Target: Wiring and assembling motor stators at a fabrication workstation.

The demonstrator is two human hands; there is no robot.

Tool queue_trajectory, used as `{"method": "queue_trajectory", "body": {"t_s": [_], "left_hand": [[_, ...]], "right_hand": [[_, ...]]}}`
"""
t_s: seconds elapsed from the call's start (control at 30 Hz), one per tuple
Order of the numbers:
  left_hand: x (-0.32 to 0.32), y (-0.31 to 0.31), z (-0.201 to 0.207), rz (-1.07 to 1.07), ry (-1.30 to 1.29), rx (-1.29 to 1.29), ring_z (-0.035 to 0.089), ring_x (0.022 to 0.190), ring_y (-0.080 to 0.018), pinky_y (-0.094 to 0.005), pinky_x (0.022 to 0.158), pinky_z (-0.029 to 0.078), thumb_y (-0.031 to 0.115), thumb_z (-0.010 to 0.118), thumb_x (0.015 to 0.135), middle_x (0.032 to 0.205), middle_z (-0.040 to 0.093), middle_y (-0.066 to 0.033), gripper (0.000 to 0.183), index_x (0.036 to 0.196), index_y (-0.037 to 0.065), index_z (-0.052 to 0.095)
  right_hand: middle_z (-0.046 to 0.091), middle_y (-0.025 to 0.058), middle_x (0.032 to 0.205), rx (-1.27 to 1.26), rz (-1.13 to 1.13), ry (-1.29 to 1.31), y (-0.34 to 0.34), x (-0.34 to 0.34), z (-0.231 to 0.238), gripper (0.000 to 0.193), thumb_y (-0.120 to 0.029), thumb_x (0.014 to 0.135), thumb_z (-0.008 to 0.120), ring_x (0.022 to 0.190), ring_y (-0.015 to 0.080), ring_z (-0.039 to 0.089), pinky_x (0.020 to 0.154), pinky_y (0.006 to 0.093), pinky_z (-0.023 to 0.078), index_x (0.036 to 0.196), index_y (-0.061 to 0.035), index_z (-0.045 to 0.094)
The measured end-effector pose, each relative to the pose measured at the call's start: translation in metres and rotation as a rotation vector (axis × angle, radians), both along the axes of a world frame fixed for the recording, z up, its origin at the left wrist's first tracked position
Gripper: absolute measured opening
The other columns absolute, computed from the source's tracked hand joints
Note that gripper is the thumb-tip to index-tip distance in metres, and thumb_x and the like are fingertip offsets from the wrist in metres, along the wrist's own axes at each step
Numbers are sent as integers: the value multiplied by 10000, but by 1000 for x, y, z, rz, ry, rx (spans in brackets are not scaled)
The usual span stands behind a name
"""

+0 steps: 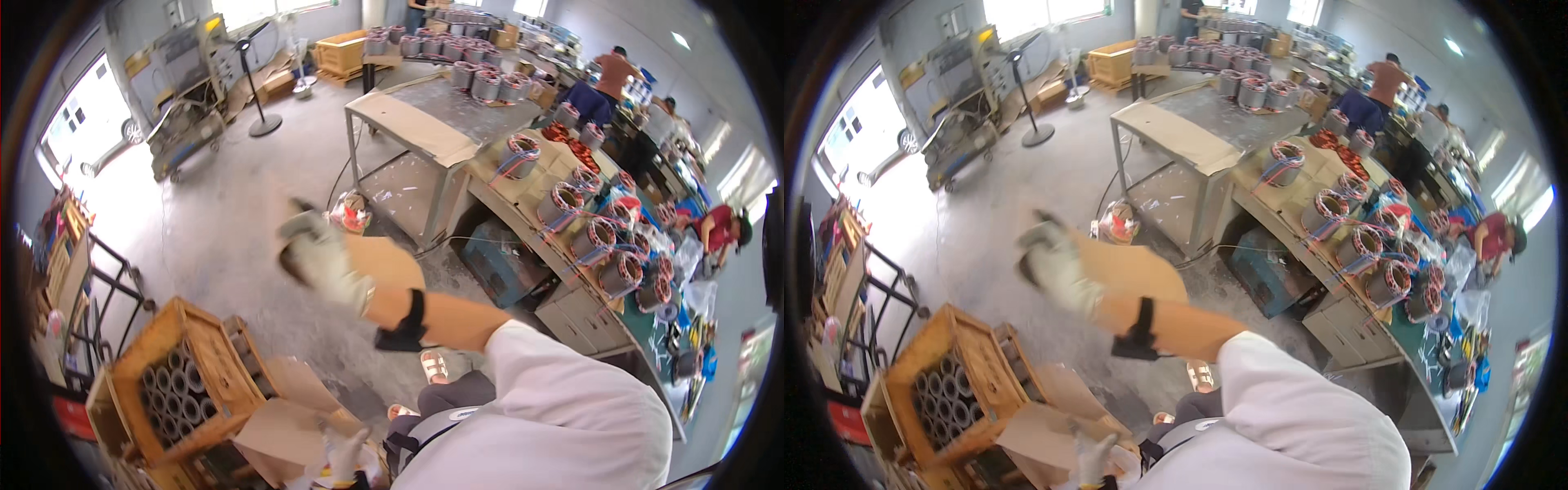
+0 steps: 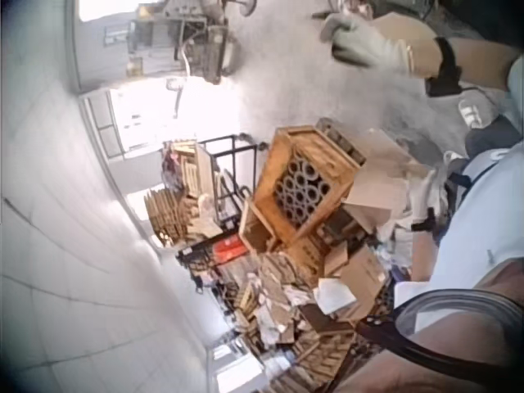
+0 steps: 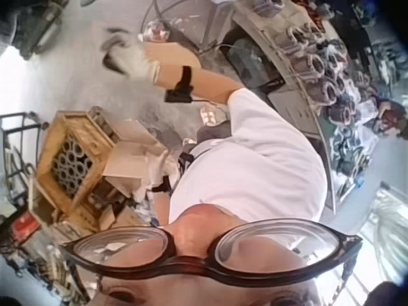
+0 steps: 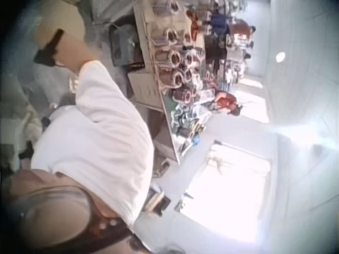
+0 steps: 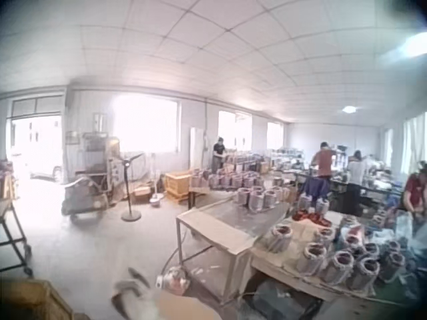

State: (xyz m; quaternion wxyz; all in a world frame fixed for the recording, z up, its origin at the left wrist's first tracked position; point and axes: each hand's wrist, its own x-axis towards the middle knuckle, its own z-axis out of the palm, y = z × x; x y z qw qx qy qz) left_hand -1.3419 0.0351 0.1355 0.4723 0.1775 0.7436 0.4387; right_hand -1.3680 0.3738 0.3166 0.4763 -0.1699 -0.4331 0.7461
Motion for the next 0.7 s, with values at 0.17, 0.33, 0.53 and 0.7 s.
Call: {"method": "queue_trajectory", "body": {"t_s": [0.17, 0.33, 0.53, 0.7], "left_hand": [[23, 113, -33, -281, 625, -143, 338, 1340, -456, -432, 1132, 277, 465, 890, 575, 1417, 407, -304, 1266, 1450, -142, 206], [9, 168, -112, -415, 637, -370, 314, 1361, -468, -462, 1108, 298, 564, 811, 652, 1441, 376, -320, 1201, 1429, -152, 241], [-16, 232, -143, 123, -988, 471, 447, 1239, -341, -576, 1057, 335, 849, 614, 569, 1387, 471, -181, 1128, 1384, 90, 440], [-51, 353, -38, 93, -1083, 1016, 384, 1311, -415, -578, 1110, 296, 860, 608, 568, 1398, 432, -245, 1247, 1432, -6, 363]], "right_hand": [[609, 8, 839, 98, -227, 178, 1, 22, 116, 182, -12, 903, 462, 730, 99, 551, 691, 240, 467, 980, -47, 623], [614, 53, 843, 75, -302, 295, 21, 86, 183, 191, -38, 887, 506, 745, 138, 578, 658, 287, 490, 1058, -7, 587], [689, 63, 858, 1382, -1187, -551, 120, 239, 219, 204, -18, 813, 616, 752, 167, 650, 712, 290, 515, 1015, 6, 631], [701, 82, 858, 1195, -1347, -918, 230, 326, 196, 250, -85, 841, 610, 791, 191, 658, 805, 297, 500, 1070, 9, 644]]}}
